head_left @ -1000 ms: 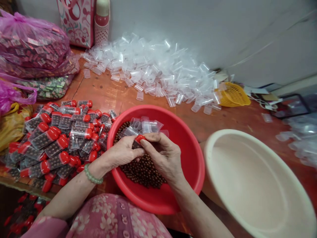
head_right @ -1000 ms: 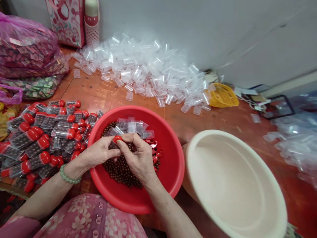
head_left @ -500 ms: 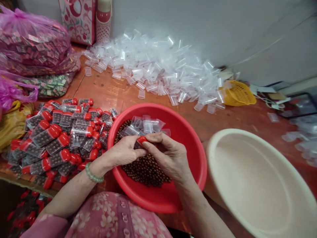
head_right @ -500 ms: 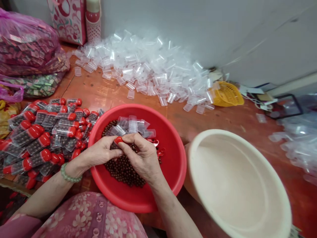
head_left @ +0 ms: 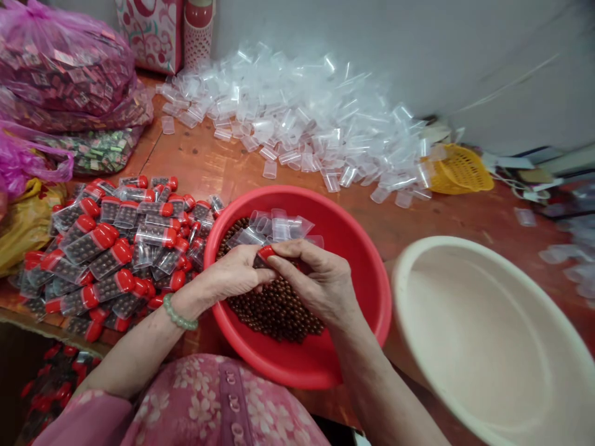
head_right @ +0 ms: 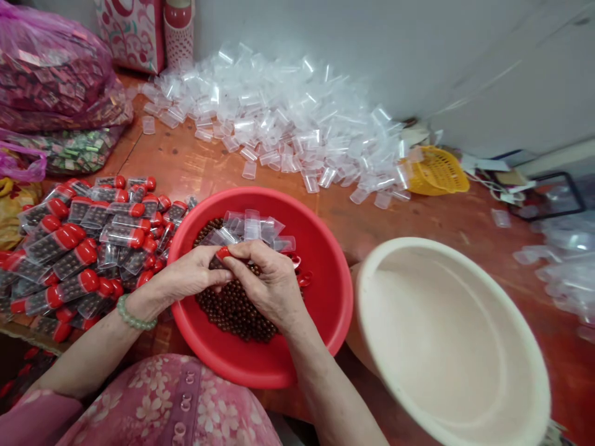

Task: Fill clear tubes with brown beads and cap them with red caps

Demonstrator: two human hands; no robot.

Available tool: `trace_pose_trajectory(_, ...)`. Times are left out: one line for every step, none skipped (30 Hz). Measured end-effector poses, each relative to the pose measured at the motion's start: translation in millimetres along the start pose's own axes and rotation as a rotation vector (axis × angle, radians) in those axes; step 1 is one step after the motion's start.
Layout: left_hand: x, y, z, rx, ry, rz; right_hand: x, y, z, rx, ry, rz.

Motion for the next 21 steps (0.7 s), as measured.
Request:
trace_pose_trajectory(-1, -0.4, 0, -0.001, -0.009, 0.018, 0, 0, 0, 0.004, -0.028, 0.011)
trace_pose_trajectory(-2, -0.9, 1, -0.003, -0.016, 0.045, 1, -1, 1, 0.008, -0.063, 0.026)
trace_pose_trajectory(-3, -1.4, 1, -0.006, -0.021, 0.083, 1, -1, 2, 0.015, -0.100, 0.050)
trace_pose_trajectory(-3, -1.8, 1, -0.008, -0.024, 0.130, 2, 0, 4, 0.028, -0.139, 0.084)
trace_pose_trajectory(-3, -2.1, 1, -0.008, -0.031, 0.183, 3, 1, 6, 0.043, -0.177, 0.127)
trace_pose_trajectory(-3, -2.1, 1, -0.005, -0.045, 0.237, 5, 3, 8, 0.054, -0.218, 0.173)
trace_pose_trajectory(-2, -1.8, 1, 0.008, -0.066, 0.285, 6, 6, 10, 0.061, -0.260, 0.220)
trace_pose_trajectory(-1, -1.3, 0, 0.025, -0.092, 0.327, 7, 9, 12, 0.065, -0.302, 0.265)
trace_pose_trajectory(-1, -0.6, 0, 0.044, -0.116, 0.362, 8, 12, 14, 0.059, -0.342, 0.309)
trace_pose_trajectory(0, -0.2, 0, 0.058, -0.131, 0.391, 9, 16, 15, 0.044, -0.379, 0.350)
trace_pose_trajectory(-1, 0.1, 0, 0.065, -0.136, 0.414, 9, 19, 16, 0.026, -0.412, 0.390)
trace_pose_trajectory(-1, 0.2, 0, 0.065, -0.134, 0.429, 10, 21, 16, 0.006, -0.440, 0.426)
trace_pose_trajectory(-2, 0.1, 0, 0.060, -0.127, 0.440, 10, 23, 16, -0.013, -0.463, 0.455)
trace_pose_trajectory(-3, 0.0, 0, 0.054, -0.121, 0.446, 10, 24, 15, -0.031, -0.485, 0.473)
trace_pose_trajectory(-3, 0.0, 0, 0.050, -0.118, 0.449, 10, 24, 15, -0.044, -0.508, 0.482)
trace_pose_trajectory(-4, 0.0, 0, 0.046, -0.116, 0.454, 10, 24, 14, -0.054, -0.529, 0.484)
trace_pose_trajectory(-4, -0.1, 0, 0.044, -0.112, 0.461, 10, 24, 13, -0.060, -0.548, 0.485)
trace_pose_trajectory(-4, -0.1, 1, 0.045, -0.107, 0.467, 10, 24, 13, -0.064, -0.564, 0.485)
trace_pose_trajectory(-4, -0.1, 1, 0.049, -0.101, 0.472, 9, 24, 12, -0.068, -0.577, 0.486)
trace_pose_trajectory(-4, -0.1, 1, 0.055, -0.095, 0.474, 9, 24, 12, -0.072, -0.589, 0.489)
trace_pose_trajectory(-4, -0.2, 1, 0.059, -0.090, 0.476, 9, 24, 12, -0.079, -0.598, 0.492)
Point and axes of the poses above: each hand's wrist, its own z-axis away from the middle knuckle, its own y-axis out of the palm, x = y × z, the point moved 3 cm from there along -z, towards the middle knuckle, and after that the axes turned 12 degrees about -x, right-handed, at the moved point
